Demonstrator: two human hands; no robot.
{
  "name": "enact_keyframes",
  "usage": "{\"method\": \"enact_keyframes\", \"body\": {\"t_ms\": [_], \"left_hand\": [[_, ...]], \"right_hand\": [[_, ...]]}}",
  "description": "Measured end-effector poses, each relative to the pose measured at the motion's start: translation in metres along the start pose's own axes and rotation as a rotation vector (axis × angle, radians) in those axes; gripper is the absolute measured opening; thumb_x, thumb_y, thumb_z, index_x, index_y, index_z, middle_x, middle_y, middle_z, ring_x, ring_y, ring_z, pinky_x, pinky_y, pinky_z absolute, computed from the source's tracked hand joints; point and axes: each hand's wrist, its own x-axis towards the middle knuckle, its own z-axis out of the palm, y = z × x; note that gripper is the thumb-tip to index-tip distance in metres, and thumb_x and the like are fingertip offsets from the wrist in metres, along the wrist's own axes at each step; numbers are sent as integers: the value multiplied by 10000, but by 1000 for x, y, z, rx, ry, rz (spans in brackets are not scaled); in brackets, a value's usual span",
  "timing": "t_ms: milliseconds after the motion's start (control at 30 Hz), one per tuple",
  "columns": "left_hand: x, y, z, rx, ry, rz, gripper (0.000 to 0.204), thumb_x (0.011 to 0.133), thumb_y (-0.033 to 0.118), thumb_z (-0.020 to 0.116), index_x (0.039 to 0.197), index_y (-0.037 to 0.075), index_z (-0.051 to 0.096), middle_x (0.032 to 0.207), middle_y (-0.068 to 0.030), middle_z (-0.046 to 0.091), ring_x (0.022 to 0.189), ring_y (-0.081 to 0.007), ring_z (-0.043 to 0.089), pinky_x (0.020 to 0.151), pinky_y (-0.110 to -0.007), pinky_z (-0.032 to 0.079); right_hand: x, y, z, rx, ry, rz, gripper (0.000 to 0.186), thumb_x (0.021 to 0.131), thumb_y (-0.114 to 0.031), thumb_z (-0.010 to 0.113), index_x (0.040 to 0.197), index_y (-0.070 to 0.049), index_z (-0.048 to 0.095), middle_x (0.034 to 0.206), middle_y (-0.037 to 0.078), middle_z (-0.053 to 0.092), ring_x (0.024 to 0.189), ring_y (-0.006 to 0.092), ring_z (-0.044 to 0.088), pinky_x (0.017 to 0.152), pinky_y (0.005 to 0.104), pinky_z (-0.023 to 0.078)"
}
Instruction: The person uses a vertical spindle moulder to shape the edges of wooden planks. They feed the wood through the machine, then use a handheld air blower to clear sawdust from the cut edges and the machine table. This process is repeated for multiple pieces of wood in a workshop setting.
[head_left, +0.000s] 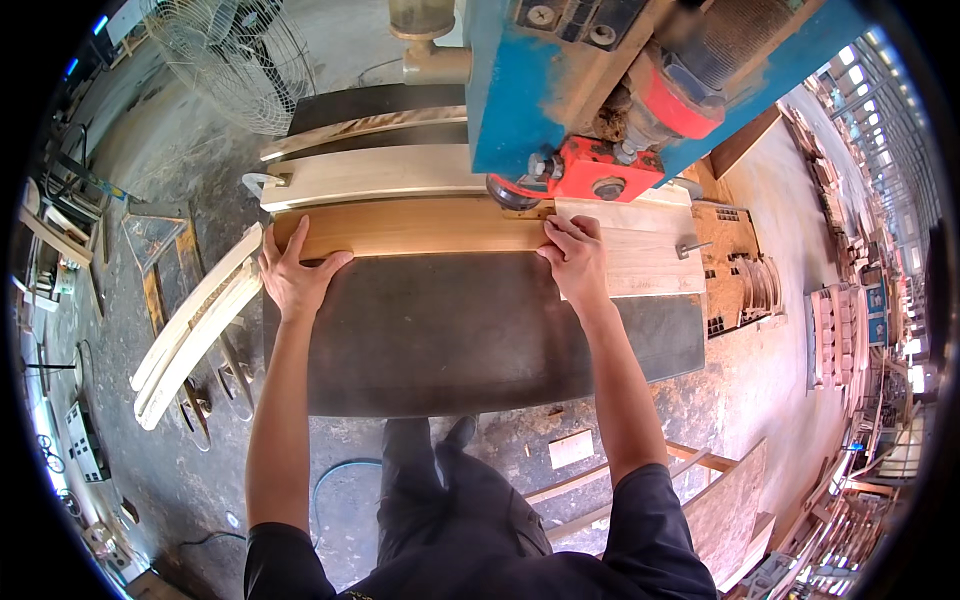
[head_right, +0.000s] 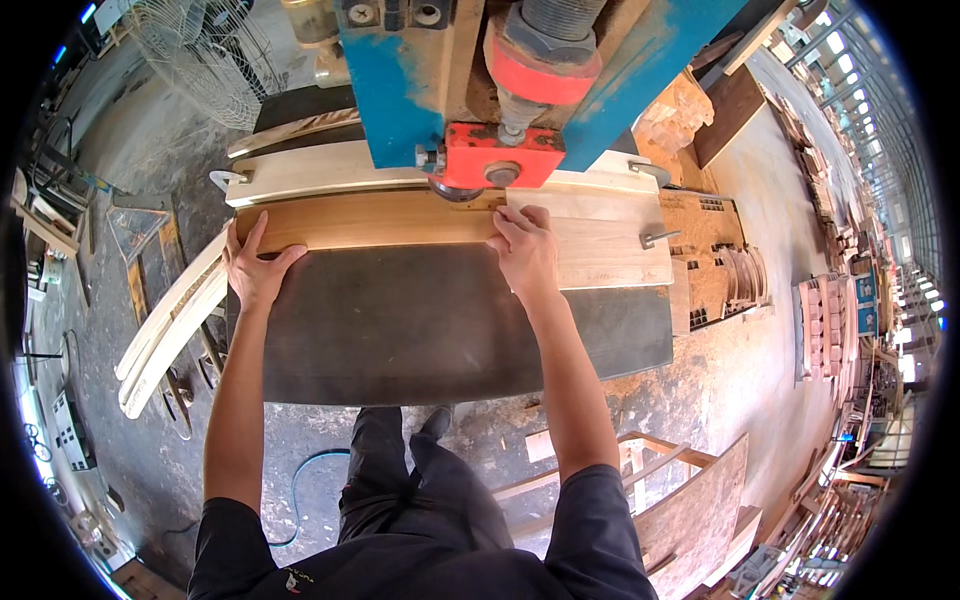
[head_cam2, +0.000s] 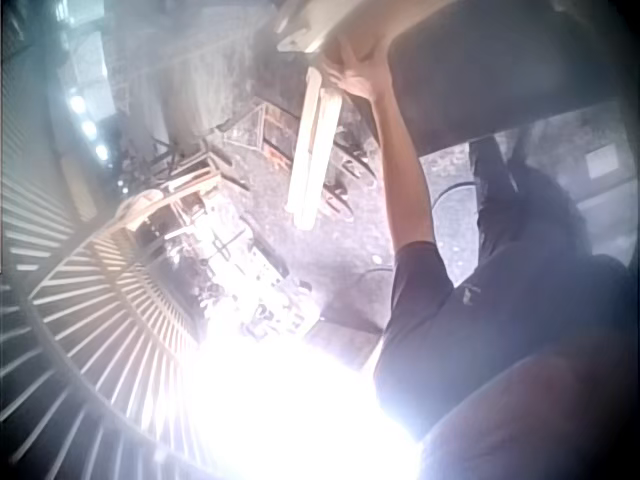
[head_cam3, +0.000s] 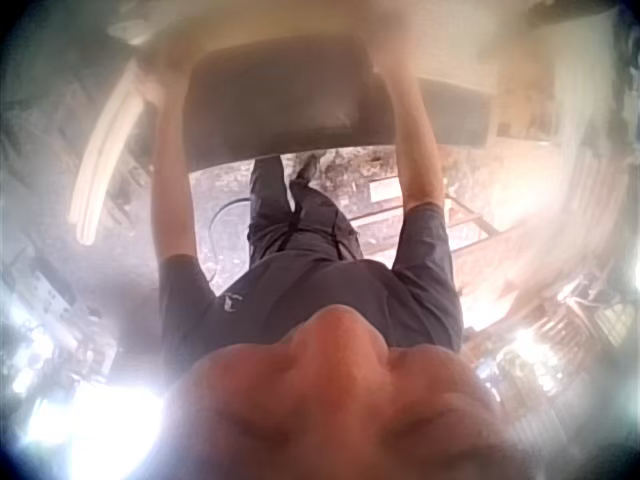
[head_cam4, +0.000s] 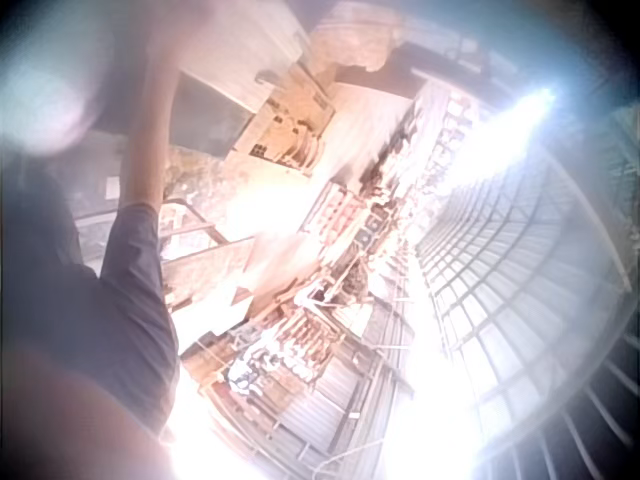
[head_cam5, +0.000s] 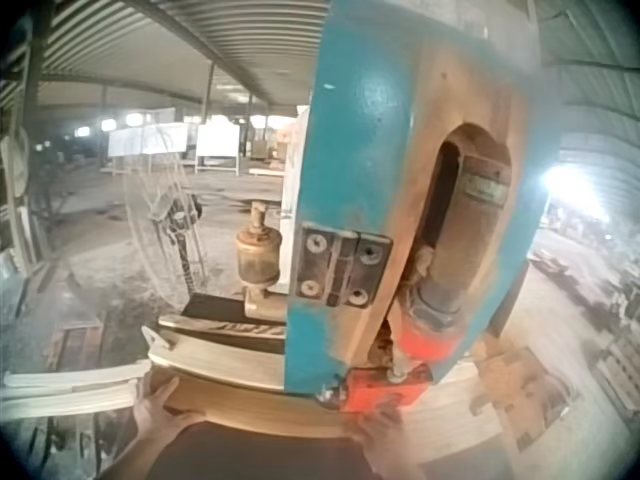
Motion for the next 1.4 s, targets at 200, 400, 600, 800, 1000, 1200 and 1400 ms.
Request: {"method": "enact_keyframes", "body": {"t_ms": [200,400,600,800,1000,1200,1400], "left_hand": [[-5,1,-5,9,-8,-8,921,556,683,925,1387,349,711,1592,-181,460,1392,-420,474,1166,-553,390],[-4,0,-5,10,1,-5,921,552,663,937,1386,344,712,1594,-190,455,1394,-425,472,1171,-554,386],[-3,0,-6,6,10,-3,920,547,650,944,1381,334,718,1591,-197,459,1387,-433,478,1173,-553,385],[-5,4,-9,-1,-4,-5,921,551,635,948,1387,326,715,1595,-196,455,1399,-425,470,1183,-554,372],[-14,6,-17,-4,-10,-12,920,553,625,951,1386,314,716,1580,-194,461,1410,-426,455,1189,-550,366],[-54,5,-41,11,29,54,905,573,612,945,1377,264,722,1563,-224,465,1347,-467,501,1094,-561,462],[-127,-15,-99,-13,-56,86,898,611,577,946,1406,245,695,1550,-246,468,1311,-473,522,1089,-567,452]], "right_hand": [[-6,-4,-1,18,21,3,375,706,-73,844,1071,-45,767,1197,40,761,1092,349,633,911,425,580],[-5,-3,0,25,36,-12,373,706,-66,839,1070,-37,766,1193,52,762,1094,352,635,924,424,580],[-4,-3,2,25,37,-12,374,707,-56,834,1073,-30,765,1194,64,762,1102,358,632,932,429,579],[-6,-3,1,16,31,-14,383,705,-53,833,1081,-28,765,1201,68,759,1106,364,629,937,433,576],[-14,-7,-4,19,15,-10,398,698,-41,833,1089,-30,759,1206,60,752,1111,363,621,933,436,570],[-44,-22,-29,49,-40,28,422,700,-60,847,1111,-32,760,1231,50,750,1138,353,621,973,425,559],[-102,-68,-78,41,-89,47,354,747,-103,844,1088,-43,771,1186,71,761,1121,350,651,941,425,576]]}}
